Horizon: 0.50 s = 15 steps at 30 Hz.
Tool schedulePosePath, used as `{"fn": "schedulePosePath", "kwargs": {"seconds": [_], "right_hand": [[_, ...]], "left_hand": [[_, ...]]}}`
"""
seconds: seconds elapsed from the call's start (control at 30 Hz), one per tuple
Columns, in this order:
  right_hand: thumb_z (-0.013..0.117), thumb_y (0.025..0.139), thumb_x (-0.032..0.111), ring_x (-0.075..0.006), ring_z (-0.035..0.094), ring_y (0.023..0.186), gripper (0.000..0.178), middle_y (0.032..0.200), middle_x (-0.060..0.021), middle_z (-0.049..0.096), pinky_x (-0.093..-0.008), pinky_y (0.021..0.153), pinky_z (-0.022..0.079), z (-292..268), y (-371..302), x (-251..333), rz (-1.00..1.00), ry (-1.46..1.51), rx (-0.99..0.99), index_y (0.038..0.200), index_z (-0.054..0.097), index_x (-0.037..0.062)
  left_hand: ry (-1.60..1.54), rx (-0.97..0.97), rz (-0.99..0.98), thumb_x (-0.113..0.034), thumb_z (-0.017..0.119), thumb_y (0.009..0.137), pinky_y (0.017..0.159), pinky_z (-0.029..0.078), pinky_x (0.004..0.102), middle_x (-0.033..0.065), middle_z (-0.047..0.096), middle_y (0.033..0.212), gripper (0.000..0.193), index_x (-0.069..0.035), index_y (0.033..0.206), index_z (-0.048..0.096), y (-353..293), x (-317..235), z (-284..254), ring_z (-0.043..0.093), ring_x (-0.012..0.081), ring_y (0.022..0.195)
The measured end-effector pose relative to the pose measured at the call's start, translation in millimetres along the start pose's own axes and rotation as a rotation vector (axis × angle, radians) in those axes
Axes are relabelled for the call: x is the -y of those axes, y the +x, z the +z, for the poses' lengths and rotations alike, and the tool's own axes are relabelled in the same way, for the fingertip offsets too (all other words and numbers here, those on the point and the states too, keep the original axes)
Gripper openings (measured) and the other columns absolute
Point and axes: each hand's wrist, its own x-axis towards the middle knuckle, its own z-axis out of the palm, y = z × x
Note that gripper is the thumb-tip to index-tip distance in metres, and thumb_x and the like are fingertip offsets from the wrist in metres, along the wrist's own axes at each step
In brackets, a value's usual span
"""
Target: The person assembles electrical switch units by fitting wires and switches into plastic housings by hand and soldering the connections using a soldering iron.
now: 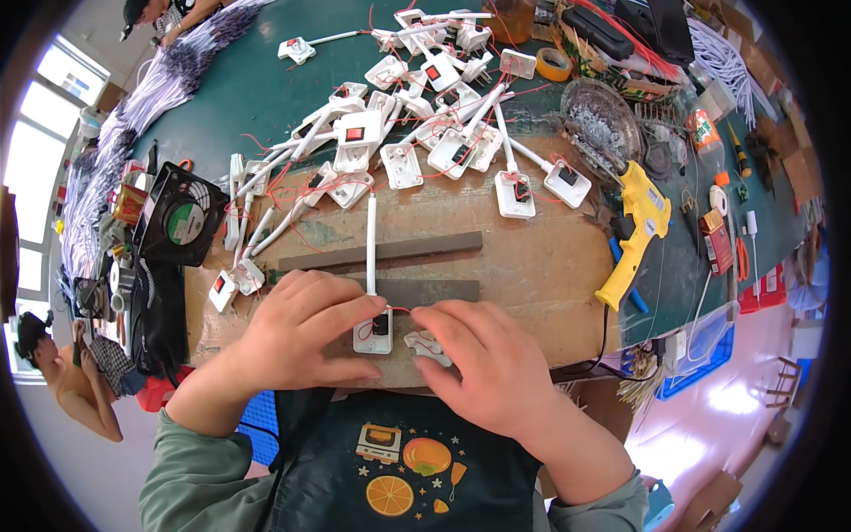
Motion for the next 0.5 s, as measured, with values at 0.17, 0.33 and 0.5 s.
{"fn": "schedulePosePath", "kwargs": {"seconds": [0.17,0.33,0.5], "right_hand": [[0.078,0.081,0.013,-0.0296,0.067,0.086,0.043,0.097,-0.0104,0.069,-0.0374,0.074,0.055,-2.0,0.8,0.1,0.061,-0.012,0.041,0.120,0.064,0.0058],[0.071,0.095,0.016,-0.0124,0.067,0.072,0.028,0.090,-0.0107,0.071,-0.0280,0.064,0.052,-7.9,-6.9,12.3,0.541,0.504,0.047,0.116,0.063,0.0006],[0.062,0.102,0.014,-0.0102,0.067,0.078,0.020,0.093,-0.0070,0.071,-0.0248,0.068,0.053,0.4,-17.3,10.9,0.540,0.793,-0.091,0.116,0.063,-0.0005]], "left_hand": [[0.059,-0.041,0.006,-0.020,0.089,0.064,0.079,0.052,0.0408,0.0093,0.067,0.109,0.068,-0.009,0.126,0.065,-4.4,2.3,11.1,0.066,0.0286,0.092],[-0.004,-0.072,0.036,-0.016,0.082,0.070,0.080,0.054,0.0401,0.0093,0.063,0.109,0.058,-0.012,0.125,0.064,-1.0,3.6,13.6,0.065,0.0288,0.092],[-0.046,-0.172,0.054,-0.012,0.086,0.068,0.079,0.056,0.0411,0.0130,0.065,0.114,0.059,-0.009,0.124,0.065,17.9,10.2,18.3,0.066,0.0322,0.096]]}}
